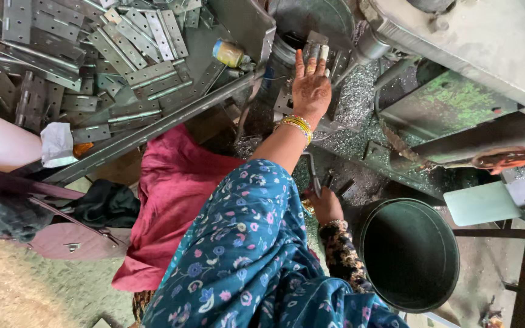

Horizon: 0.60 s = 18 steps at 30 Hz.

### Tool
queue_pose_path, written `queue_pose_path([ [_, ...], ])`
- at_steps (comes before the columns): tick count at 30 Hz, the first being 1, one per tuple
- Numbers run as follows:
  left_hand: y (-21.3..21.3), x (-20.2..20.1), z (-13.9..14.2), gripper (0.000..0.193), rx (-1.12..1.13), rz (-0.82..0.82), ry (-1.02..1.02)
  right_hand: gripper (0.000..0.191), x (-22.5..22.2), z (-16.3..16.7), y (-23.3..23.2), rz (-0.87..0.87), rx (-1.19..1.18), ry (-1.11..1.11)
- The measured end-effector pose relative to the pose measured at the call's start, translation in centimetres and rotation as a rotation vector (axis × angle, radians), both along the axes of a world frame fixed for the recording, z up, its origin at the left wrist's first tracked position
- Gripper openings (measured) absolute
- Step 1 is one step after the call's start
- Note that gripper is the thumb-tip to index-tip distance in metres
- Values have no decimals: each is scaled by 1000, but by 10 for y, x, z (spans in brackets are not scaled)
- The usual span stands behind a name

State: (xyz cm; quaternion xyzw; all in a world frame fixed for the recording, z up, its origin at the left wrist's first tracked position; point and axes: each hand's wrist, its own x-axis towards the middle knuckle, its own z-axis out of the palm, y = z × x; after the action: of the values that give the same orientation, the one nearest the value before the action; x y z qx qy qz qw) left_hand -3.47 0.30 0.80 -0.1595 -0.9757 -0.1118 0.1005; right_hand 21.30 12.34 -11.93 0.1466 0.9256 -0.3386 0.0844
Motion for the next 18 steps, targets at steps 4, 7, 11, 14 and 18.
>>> queue_pose_path([
  [4, -21, 36, -1, 37, 78, -72, 108, 42, -9, 80, 12, -115, 302, 352],
  [7, -54, 97, -21, 37, 178, -179, 390, 27, -11, 125, 2, -137, 96, 671],
  [11, -82, 109, -20, 23, 256, -447, 266, 18, -4, 143, -15, -166, 94, 738],
  [14, -47, 88, 2, 29, 367, -398, 218, 18, -3, 137, -15, -208, 84, 686],
  [18, 25, 73, 19, 18, 118, -149, 163, 18, -6, 128, -6, -225, 123, 598],
])
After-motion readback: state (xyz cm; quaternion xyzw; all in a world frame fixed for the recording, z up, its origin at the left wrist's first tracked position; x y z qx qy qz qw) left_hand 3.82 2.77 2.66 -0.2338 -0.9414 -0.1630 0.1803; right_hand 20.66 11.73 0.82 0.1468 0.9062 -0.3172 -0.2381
